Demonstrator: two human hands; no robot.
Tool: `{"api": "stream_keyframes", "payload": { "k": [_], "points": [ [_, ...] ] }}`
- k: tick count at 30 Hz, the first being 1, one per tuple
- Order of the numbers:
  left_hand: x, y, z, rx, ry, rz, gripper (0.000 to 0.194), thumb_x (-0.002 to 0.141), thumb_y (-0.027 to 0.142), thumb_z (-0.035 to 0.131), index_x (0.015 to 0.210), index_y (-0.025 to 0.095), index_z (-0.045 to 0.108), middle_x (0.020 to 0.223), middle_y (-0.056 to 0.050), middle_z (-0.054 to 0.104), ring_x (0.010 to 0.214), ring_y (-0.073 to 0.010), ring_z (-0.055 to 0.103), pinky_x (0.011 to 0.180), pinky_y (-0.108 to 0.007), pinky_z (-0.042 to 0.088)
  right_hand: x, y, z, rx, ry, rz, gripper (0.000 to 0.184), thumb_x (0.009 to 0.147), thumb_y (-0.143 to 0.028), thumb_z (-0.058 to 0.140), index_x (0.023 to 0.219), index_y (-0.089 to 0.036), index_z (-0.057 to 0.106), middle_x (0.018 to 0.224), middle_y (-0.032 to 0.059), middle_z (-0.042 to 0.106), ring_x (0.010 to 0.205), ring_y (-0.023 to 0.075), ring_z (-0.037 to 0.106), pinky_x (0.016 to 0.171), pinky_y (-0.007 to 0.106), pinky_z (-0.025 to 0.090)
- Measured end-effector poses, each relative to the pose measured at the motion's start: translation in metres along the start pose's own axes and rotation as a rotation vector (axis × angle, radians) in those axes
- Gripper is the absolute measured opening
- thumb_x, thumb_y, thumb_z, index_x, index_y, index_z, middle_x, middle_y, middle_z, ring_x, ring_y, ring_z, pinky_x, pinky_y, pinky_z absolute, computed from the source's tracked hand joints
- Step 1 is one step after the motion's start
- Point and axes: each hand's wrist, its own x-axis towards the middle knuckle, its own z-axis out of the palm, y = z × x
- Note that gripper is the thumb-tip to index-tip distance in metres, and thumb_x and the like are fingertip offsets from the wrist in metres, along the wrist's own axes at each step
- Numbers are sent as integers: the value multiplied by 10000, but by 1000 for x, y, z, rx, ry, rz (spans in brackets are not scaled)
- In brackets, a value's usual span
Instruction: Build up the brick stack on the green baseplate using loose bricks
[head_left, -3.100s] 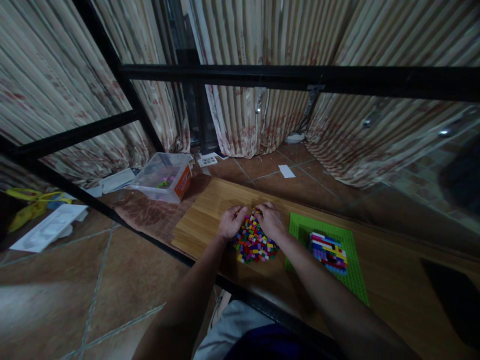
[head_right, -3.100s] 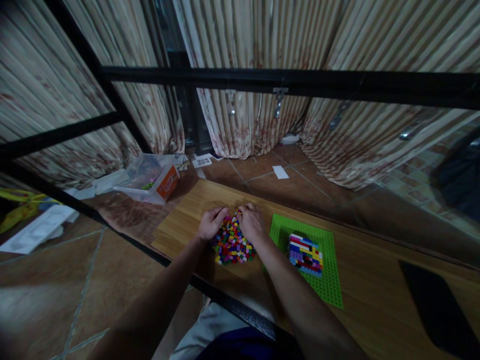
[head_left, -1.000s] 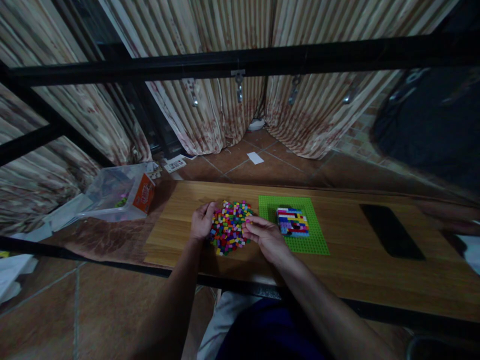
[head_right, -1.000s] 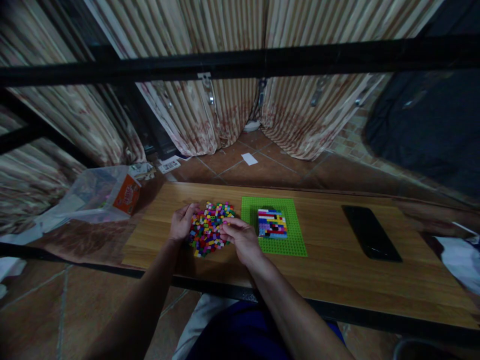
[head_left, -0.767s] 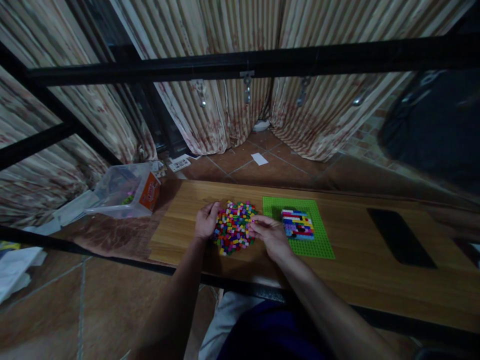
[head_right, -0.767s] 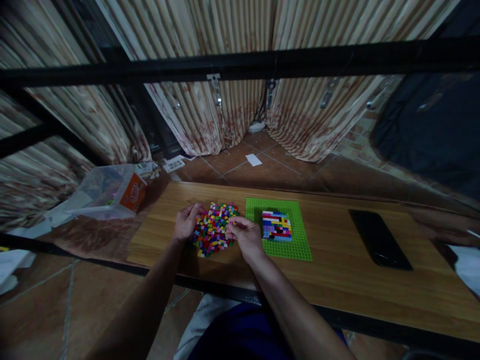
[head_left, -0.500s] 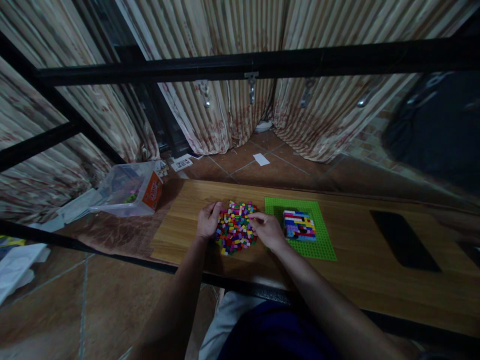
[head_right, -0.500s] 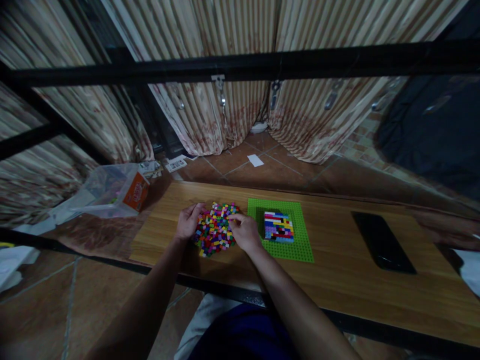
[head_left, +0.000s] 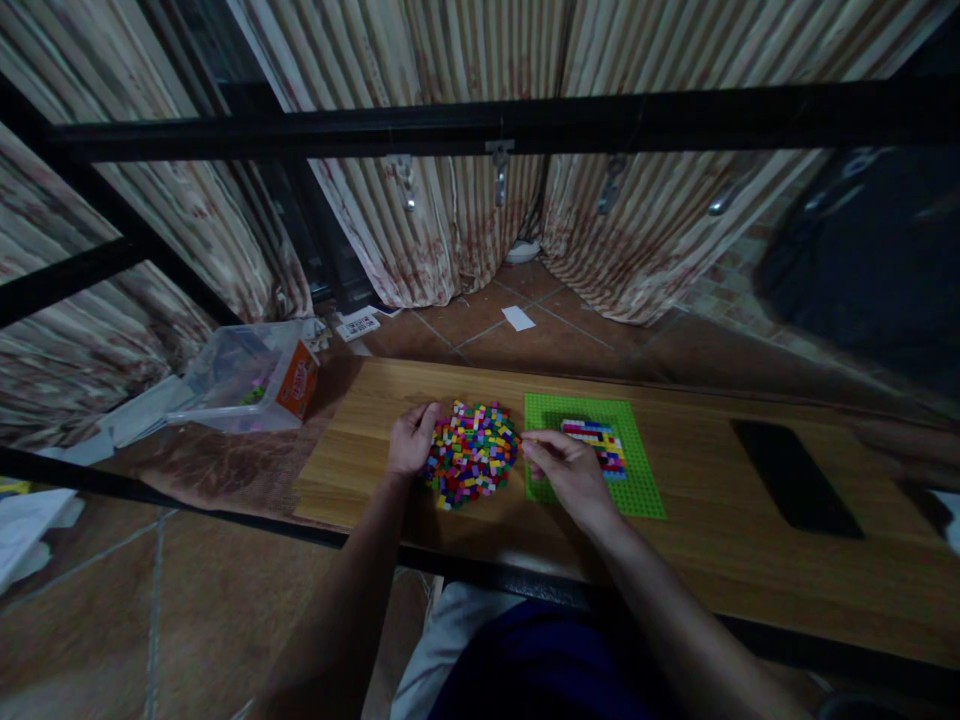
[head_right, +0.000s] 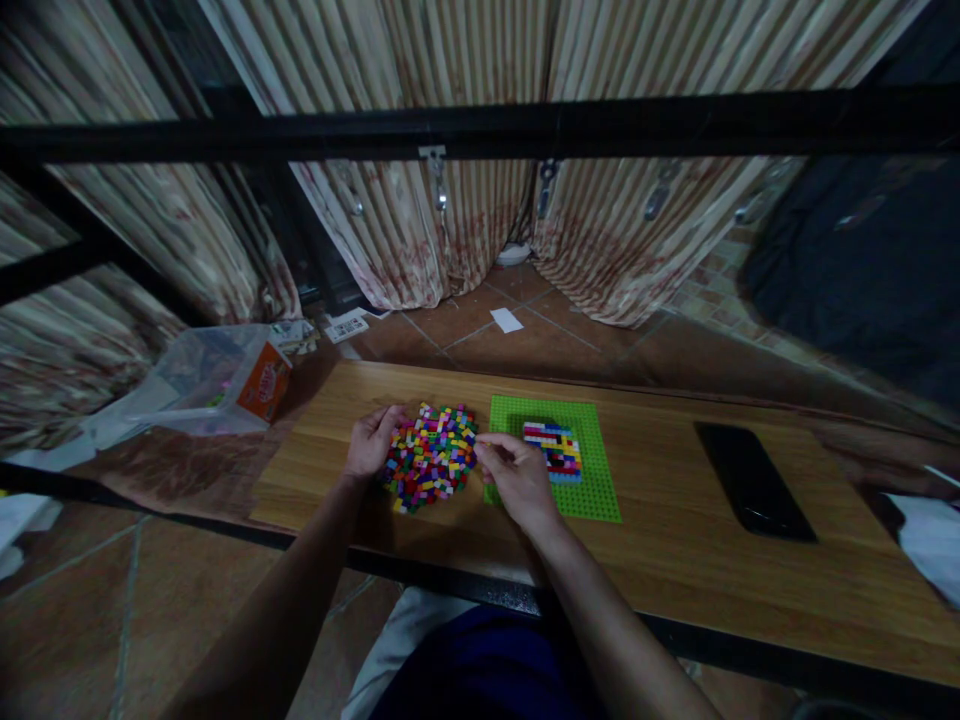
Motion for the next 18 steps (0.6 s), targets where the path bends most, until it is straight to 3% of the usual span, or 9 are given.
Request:
{"api": "stream_keyframes", "payload": {
  "k": [10,18],
  "points": [
    [3,-3,-1,47,2,32,392,876,506,482,867,203,731,833,-31,737,831,-195,672,794,-274,492,-21,7,-75,-179,83,-40,384,781,-449,648,1102,-245,705,941,48,723,769,194,652,679,343,542],
    [3,-1,-1,59,1,13,386,871,507,493,834,202,726,828,-23,734,811,-186,666,780,-266,482,-16,15,-107,-717,154,-328,357,887,-433,500,1121,-246,694,1051,95,670,961,240,624,887,421,492]
  ]
}}
